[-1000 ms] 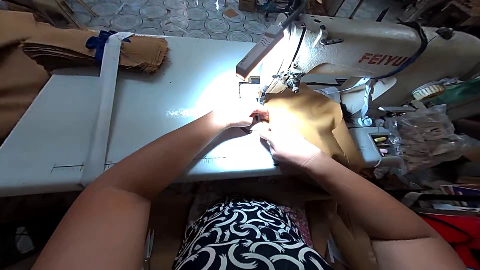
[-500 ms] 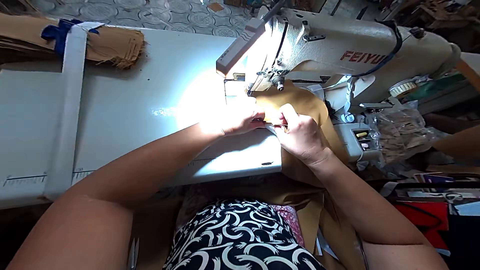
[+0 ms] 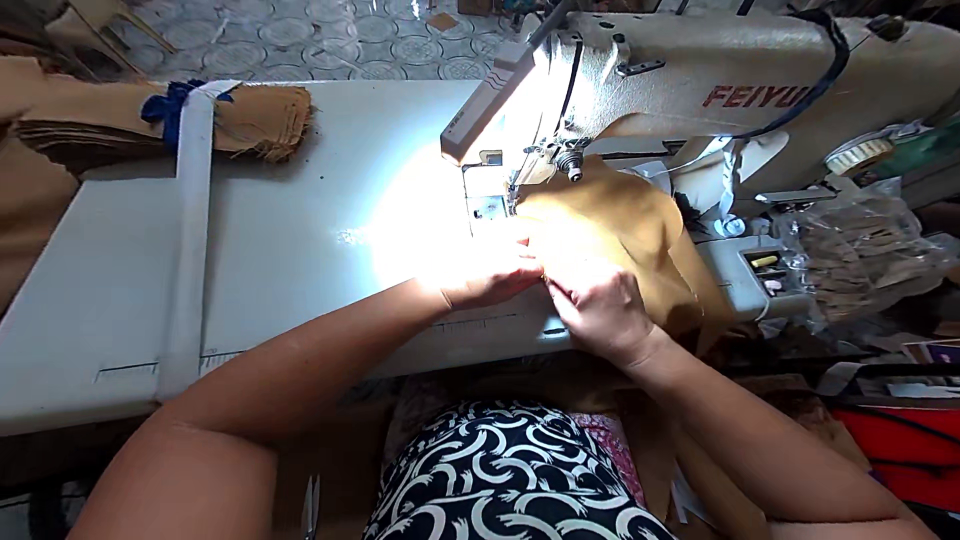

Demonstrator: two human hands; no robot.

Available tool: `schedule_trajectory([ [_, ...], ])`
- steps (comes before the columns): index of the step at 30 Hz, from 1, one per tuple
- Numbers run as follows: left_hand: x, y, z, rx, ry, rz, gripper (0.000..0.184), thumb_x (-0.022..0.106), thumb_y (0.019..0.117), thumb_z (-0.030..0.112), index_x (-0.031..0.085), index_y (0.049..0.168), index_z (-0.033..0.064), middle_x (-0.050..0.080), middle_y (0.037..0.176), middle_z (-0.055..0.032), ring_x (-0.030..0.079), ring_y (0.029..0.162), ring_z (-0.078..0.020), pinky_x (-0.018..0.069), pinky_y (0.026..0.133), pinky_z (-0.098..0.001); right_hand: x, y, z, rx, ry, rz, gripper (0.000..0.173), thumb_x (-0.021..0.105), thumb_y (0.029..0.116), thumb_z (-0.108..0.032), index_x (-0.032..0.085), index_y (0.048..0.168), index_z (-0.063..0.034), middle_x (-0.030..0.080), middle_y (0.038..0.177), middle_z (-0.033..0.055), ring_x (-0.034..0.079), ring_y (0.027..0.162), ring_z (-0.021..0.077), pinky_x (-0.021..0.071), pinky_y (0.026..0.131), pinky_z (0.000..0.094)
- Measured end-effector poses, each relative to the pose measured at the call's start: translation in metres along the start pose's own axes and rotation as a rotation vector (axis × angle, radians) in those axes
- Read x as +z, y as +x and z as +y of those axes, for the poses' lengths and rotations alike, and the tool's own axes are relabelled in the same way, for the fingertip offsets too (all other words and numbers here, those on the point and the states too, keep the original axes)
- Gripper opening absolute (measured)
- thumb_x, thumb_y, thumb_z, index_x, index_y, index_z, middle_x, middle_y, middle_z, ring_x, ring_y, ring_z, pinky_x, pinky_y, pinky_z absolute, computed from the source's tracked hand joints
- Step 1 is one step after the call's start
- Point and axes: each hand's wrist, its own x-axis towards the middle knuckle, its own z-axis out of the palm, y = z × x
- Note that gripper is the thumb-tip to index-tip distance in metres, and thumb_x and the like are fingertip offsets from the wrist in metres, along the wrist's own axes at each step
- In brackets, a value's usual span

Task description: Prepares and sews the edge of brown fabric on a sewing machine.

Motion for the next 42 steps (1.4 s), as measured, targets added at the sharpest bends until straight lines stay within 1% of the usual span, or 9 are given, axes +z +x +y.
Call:
schedule_trajectory([
  [1, 0.001, -0.007, 0.002, -0.014, -0.016, -0.047, 0.022, 0.057, 0.0996, 0.012, 0.077, 0.093, 0.0062, 0.074, 0.089, -0.0071, 0.070, 0.093, -0.0252, 0.0534, 0.085, -0.0424, 0.010, -0.007, -0.002, 0.001, 0.061, -0.002, 0.014, 0.063, 0.0869, -0.008, 0.076, 0.084, -0.0028, 0.071, 0.087, 0.0153, 0.070, 0.087, 0.0335, 0.0558, 0.076, 0.0472],
  [3, 0.007, -0.023, 0.005, -0.072, -0.054, -0.102, 0.023, 0.056, 0.0999, 0.012, 0.079, 0.101, 0.0076, 0.076, 0.104, -0.0068, 0.068, 0.100, -0.0258, 0.0515, 0.088, -0.0435, 0.028, -0.022, -0.005, 0.022, 0.220, 0.010, 0.014, 0.063, 0.0870, -0.005, 0.076, 0.086, -0.0006, 0.071, 0.102, 0.0181, 0.067, 0.105, 0.0339, 0.0541, 0.093, 0.0444],
  [6, -0.002, -0.035, 0.015, -0.149, 0.024, -0.205, 0.029, 0.056, 0.1000, 0.024, 0.079, 0.115, 0.0141, 0.073, 0.126, -0.0033, 0.066, 0.108, -0.0256, 0.0492, 0.089, -0.0460, 0.039, -0.036, -0.006, 0.044, 0.290, 0.062, 0.020, 0.059, 0.0918, -0.005, 0.079, 0.095, -0.0003, 0.075, 0.112, 0.0172, 0.070, 0.111, 0.0288, 0.0556, 0.096, 0.0373],
  [9, -0.005, -0.043, 0.017, -0.181, 0.026, -0.237, 0.033, 0.054, 0.1010, 0.025, 0.076, 0.124, 0.0169, 0.069, 0.135, -0.0024, 0.064, 0.120, -0.0283, 0.0493, 0.094, -0.0508, 0.040, -0.037, -0.006, 0.030, 0.260, 0.084, 0.022, 0.059, 0.0925, -0.008, 0.079, 0.096, -0.0019, 0.076, 0.110, 0.0162, 0.071, 0.112, 0.0280, 0.0556, 0.097, 0.0364],
  [13, -0.006, -0.042, 0.016, -0.172, 0.017, -0.212, 0.032, 0.054, 0.0995, 0.022, 0.077, 0.121, 0.0172, 0.070, 0.132, -0.0017, 0.065, 0.116, -0.0286, 0.0485, 0.092, -0.0508, 0.040, -0.034, -0.005, 0.001, 0.249, 0.093, 0.022, 0.058, 0.0933, -0.008, 0.079, 0.094, -0.0019, 0.076, 0.106, 0.0153, 0.072, 0.108, 0.0274, 0.0561, 0.096, 0.0361],
  [17, -0.005, -0.042, 0.010, -0.208, -0.027, -0.217, 0.033, 0.054, 0.0998, 0.023, 0.076, 0.123, 0.0164, 0.069, 0.134, -0.0037, 0.063, 0.121, -0.0308, 0.0468, 0.097, -0.0529, 0.042, -0.032, 0.000, -0.007, 0.244, 0.092, 0.023, 0.058, 0.0942, -0.008, 0.079, 0.097, -0.0010, 0.076, 0.108, 0.0161, 0.071, 0.111, 0.0279, 0.0543, 0.101, 0.0370],
  [21, -0.005, -0.040, 0.000, -0.232, -0.058, -0.222, 0.034, 0.056, 0.0975, 0.022, 0.077, 0.123, 0.0155, 0.069, 0.134, -0.0047, 0.059, 0.125, -0.0336, 0.0421, 0.101, -0.0553, 0.043, -0.025, 0.005, 0.002, 0.223, 0.081, 0.023, 0.058, 0.0928, -0.009, 0.079, 0.097, -0.0014, 0.076, 0.107, 0.0162, 0.071, 0.110, 0.0279, 0.0544, 0.100, 0.0368],
  [37, -0.003, -0.039, -0.024, -0.251, -0.083, -0.222, 0.037, 0.051, 0.1003, 0.025, 0.074, 0.127, 0.0161, 0.068, 0.136, -0.0029, 0.057, 0.127, -0.0307, 0.0359, 0.106, -0.0560, 0.046, -0.006, 0.018, -0.029, 0.196, 0.040, 0.022, 0.058, 0.0929, -0.008, 0.079, 0.095, -0.0010, 0.076, 0.106, 0.0158, 0.071, 0.110, 0.0309, 0.0538, 0.103, 0.0413],
  [42, -0.004, -0.036, -0.037, -0.294, -0.065, -0.217, 0.039, 0.048, 0.1021, 0.031, 0.073, 0.130, 0.0209, 0.066, 0.136, -0.0095, 0.058, 0.123, -0.0342, 0.0352, 0.102, -0.0620, 0.052, 0.012, 0.031, -0.012, 0.225, 0.013, 0.023, 0.058, 0.0908, -0.007, 0.079, 0.098, -0.0006, 0.076, 0.107, 0.0160, 0.071, 0.109, 0.0311, 0.0555, 0.097, 0.0388],
])
